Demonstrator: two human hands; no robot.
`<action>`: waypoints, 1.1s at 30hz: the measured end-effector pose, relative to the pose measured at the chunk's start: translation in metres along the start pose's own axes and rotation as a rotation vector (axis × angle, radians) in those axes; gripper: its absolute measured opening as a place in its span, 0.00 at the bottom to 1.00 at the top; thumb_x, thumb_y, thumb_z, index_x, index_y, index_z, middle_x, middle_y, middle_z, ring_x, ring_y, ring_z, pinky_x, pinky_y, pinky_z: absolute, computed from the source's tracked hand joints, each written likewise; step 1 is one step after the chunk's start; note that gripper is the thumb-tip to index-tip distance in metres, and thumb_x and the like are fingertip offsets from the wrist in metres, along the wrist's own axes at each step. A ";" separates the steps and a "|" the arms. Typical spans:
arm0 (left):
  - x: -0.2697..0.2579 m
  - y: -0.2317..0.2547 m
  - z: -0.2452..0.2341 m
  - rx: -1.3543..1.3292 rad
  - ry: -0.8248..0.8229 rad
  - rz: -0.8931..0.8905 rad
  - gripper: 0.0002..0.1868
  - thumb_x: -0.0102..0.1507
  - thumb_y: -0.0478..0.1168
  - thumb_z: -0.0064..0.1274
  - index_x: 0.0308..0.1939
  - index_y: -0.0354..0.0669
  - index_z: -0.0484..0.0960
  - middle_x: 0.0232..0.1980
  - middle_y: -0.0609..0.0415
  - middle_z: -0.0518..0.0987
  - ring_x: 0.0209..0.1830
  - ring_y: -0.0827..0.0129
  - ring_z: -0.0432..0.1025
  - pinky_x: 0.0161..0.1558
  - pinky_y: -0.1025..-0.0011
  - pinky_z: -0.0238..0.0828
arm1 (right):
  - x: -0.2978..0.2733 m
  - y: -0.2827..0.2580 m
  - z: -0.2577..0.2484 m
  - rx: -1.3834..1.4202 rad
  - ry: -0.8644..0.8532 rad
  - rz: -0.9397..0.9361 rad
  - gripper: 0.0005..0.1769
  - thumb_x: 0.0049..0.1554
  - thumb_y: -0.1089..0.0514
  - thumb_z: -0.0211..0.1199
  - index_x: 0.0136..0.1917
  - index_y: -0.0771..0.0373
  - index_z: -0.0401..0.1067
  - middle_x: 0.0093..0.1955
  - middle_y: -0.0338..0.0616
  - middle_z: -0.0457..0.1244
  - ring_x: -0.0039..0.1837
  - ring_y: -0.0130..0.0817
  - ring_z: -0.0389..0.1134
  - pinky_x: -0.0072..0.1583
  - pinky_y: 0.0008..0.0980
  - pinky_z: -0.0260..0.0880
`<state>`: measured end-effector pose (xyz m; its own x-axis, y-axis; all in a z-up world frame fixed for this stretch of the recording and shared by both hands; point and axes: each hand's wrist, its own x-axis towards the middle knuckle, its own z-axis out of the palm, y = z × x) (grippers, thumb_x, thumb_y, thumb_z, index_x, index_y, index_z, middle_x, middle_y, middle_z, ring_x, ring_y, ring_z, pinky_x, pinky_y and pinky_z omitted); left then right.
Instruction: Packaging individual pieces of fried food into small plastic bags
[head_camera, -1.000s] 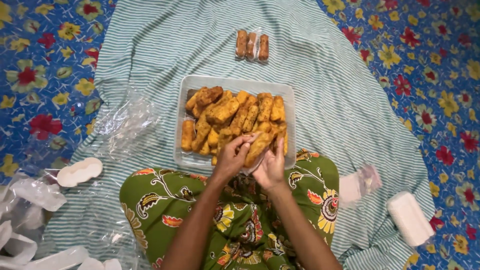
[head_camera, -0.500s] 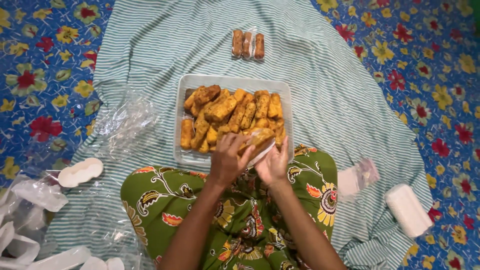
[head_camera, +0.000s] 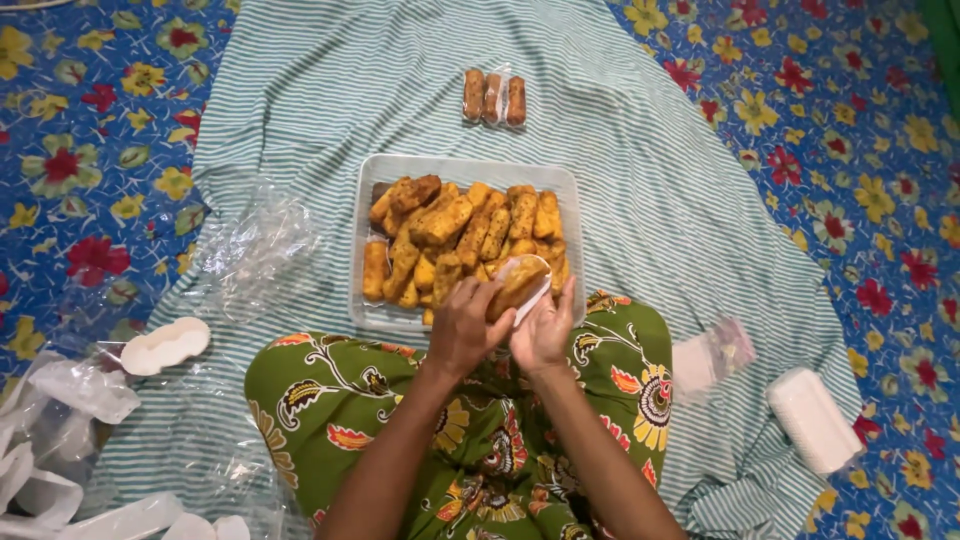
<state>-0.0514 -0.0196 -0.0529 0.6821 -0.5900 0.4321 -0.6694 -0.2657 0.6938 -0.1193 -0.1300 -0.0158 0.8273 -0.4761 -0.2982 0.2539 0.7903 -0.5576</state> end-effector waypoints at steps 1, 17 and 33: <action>0.000 0.003 -0.002 0.000 0.001 0.001 0.23 0.57 0.50 0.65 0.52 0.46 0.81 0.40 0.50 0.75 0.43 0.51 0.76 0.45 0.57 0.76 | 0.002 0.002 -0.004 0.000 -0.001 -0.001 0.41 0.59 0.20 0.41 0.70 0.45 0.66 0.70 0.42 0.64 0.66 0.41 0.67 0.55 0.35 0.75; 0.016 0.019 -0.028 -0.236 0.046 -0.161 0.33 0.49 0.53 0.74 0.53 0.44 0.82 0.43 0.50 0.74 0.43 0.51 0.74 0.47 0.59 0.74 | 0.010 0.007 -0.021 0.105 0.030 0.034 0.36 0.61 0.27 0.46 0.69 0.51 0.69 0.65 0.45 0.67 0.62 0.40 0.71 0.54 0.33 0.76; -0.003 -0.023 0.025 -0.013 -0.138 -0.178 0.25 0.57 0.46 0.64 0.56 0.51 0.78 0.47 0.50 0.78 0.48 0.52 0.77 0.48 0.58 0.76 | 0.020 0.008 -0.027 -0.017 0.006 0.153 0.41 0.60 0.23 0.43 0.68 0.54 0.68 0.67 0.50 0.65 0.67 0.48 0.66 0.69 0.51 0.65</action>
<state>-0.0460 -0.0308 -0.0845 0.7417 -0.6338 0.2194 -0.5374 -0.3658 0.7599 -0.1140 -0.1437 -0.0466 0.8527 -0.3526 -0.3854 0.1162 0.8473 -0.5182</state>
